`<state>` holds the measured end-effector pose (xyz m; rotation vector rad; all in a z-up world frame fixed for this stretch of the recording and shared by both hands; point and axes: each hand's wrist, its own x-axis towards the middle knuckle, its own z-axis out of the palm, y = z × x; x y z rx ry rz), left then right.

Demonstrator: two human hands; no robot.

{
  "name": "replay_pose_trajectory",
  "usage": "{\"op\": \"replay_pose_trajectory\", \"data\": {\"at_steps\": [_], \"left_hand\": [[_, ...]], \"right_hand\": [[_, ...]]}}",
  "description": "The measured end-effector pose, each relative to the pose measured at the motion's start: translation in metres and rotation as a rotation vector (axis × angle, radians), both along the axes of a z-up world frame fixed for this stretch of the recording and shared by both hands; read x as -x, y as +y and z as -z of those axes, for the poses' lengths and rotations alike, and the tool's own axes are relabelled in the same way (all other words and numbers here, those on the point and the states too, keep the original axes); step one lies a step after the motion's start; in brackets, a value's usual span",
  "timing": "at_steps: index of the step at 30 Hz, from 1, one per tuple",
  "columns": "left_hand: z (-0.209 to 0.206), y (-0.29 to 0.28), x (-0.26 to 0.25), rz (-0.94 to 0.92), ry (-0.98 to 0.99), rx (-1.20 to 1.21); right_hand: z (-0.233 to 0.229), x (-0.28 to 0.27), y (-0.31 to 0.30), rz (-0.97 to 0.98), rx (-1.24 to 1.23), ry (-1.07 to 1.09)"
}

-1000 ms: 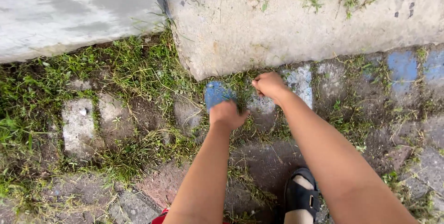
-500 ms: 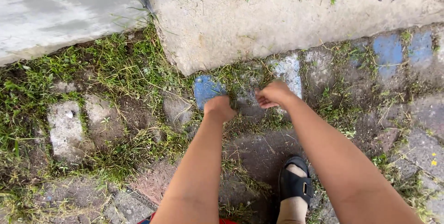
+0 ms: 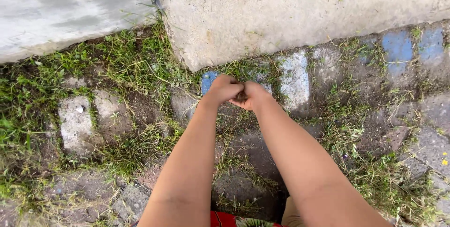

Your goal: The recorder uses a broom to sweep debris and then pulls weeds by hand in an outdoor area.

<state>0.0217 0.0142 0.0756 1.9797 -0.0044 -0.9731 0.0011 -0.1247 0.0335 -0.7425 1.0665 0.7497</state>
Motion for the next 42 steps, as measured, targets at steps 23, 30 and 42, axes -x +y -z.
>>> {"op": "replay_pose_trajectory", "data": {"at_steps": [23,30,42], "left_hand": [[-0.091,0.006,-0.02,0.881,-0.58,-0.608],[-0.139,-0.073,-0.052,0.234,-0.466,-0.503],[-0.08,-0.095,-0.017,0.185,-0.275,-0.188]], "right_hand": [[-0.144,-0.089,-0.113,-0.729,1.238,-0.722],[-0.266,-0.128,-0.116,-0.896,1.305,-0.656],[-0.301,-0.057,-0.1,-1.507,1.261,-0.627]]}}
